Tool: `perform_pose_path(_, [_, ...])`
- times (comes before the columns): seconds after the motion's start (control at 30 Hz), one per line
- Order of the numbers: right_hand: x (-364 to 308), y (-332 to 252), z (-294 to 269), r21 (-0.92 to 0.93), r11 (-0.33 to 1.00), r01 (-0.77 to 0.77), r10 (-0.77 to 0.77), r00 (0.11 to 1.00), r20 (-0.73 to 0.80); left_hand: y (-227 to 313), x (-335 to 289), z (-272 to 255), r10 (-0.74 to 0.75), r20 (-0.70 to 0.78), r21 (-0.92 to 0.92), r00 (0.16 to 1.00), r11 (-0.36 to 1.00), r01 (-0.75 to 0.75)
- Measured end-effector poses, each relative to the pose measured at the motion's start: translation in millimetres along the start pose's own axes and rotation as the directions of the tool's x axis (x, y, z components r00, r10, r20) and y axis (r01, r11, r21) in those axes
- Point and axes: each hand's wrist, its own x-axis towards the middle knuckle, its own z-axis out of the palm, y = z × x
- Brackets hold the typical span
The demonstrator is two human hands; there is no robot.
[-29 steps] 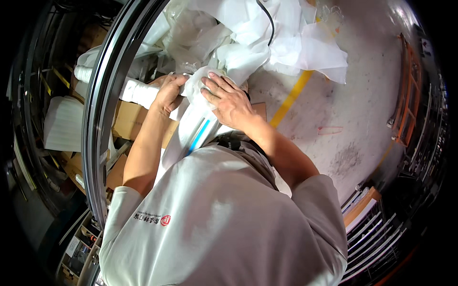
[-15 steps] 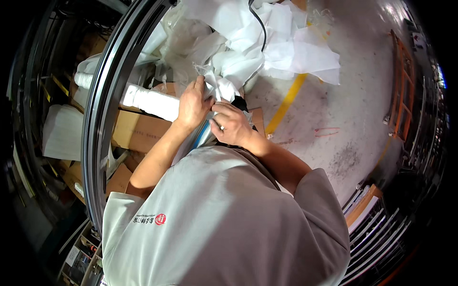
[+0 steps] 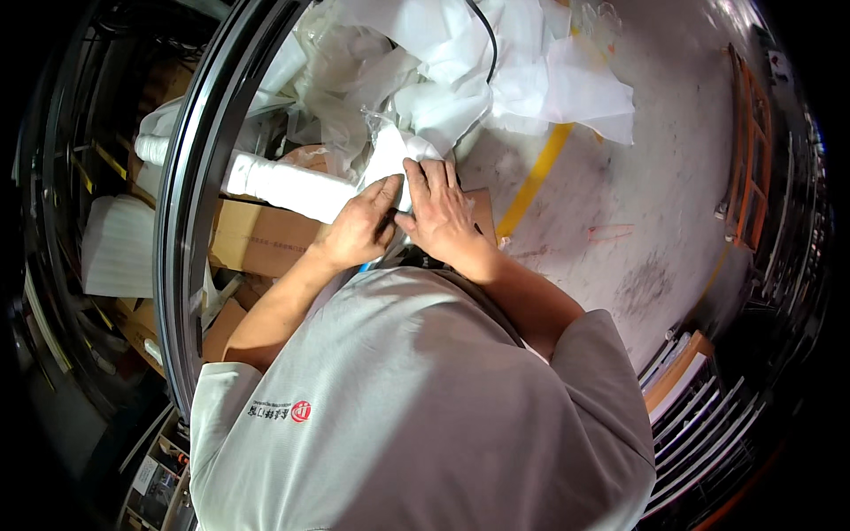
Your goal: The person wraps a long metal profile in white foam sheeting by hand, then applies white tape around the wrapped ends to secure it.
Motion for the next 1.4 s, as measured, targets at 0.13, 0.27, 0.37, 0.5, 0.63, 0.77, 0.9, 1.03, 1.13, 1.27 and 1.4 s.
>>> perform_pose_path(0.13, [-22,11,2,0.023,1.000,-0.018,0.021,0.992,-0.122,-45,5,-6,0.121,-0.215,-0.044,0.969,0.990,-0.134])
perform_pose_path(0.27, [-47,46,23,0.054,0.996,-0.067,0.074,0.986,-0.149,-87,37,-4,-0.437,-0.122,-0.471,0.891,0.816,0.336])
perform_pose_path(0.37, [-45,61,31,0.055,0.993,-0.103,0.107,0.992,-0.070,-93,49,7,-0.532,0.180,-0.549,0.827,0.643,0.534])
perform_pose_path(0.5, [-26,57,35,0.115,0.974,-0.197,0.197,0.980,0.015,-92,59,4,-0.515,0.287,-0.738,0.808,0.418,0.529])
perform_pose_path(0.63, [-12,62,28,0.176,0.963,-0.202,0.213,0.976,-0.042,-87,76,-7,-0.481,0.249,-0.762,0.841,0.439,0.477])
perform_pose_path(0.77, [6,101,45,0.171,0.930,-0.326,0.314,0.945,0.095,-103,101,-2,-0.523,0.236,-0.737,0.819,0.453,0.502])
perform_pose_path(0.9, [10,125,85,0.237,0.916,-0.325,0.275,0.936,0.221,-126,85,23,-0.591,0.266,-0.861,0.762,0.209,0.463])
perform_pose_path(1.03, [43,125,138,0.442,0.848,-0.292,0.138,0.927,0.348,-148,82,40,-0.772,0.344,-0.755,0.535,0.111,0.646])
perform_pose_path(1.13, [50,126,192,0.820,0.369,-0.438,0.134,0.898,0.419,-151,85,41,-0.756,0.439,-0.860,0.485,-0.198,0.470])
perform_pose_path(1.27, [74,97,152,0.897,0.274,-0.348,0.177,0.935,0.308,-137,79,29,-0.699,0.361,-0.930,0.617,-0.222,0.293])
perform_pose_path(1.4, [53,112,129,0.263,0.945,-0.196,0.165,0.977,0.135,-133,68,2,-0.603,0.197,-0.946,0.773,0.091,0.312])
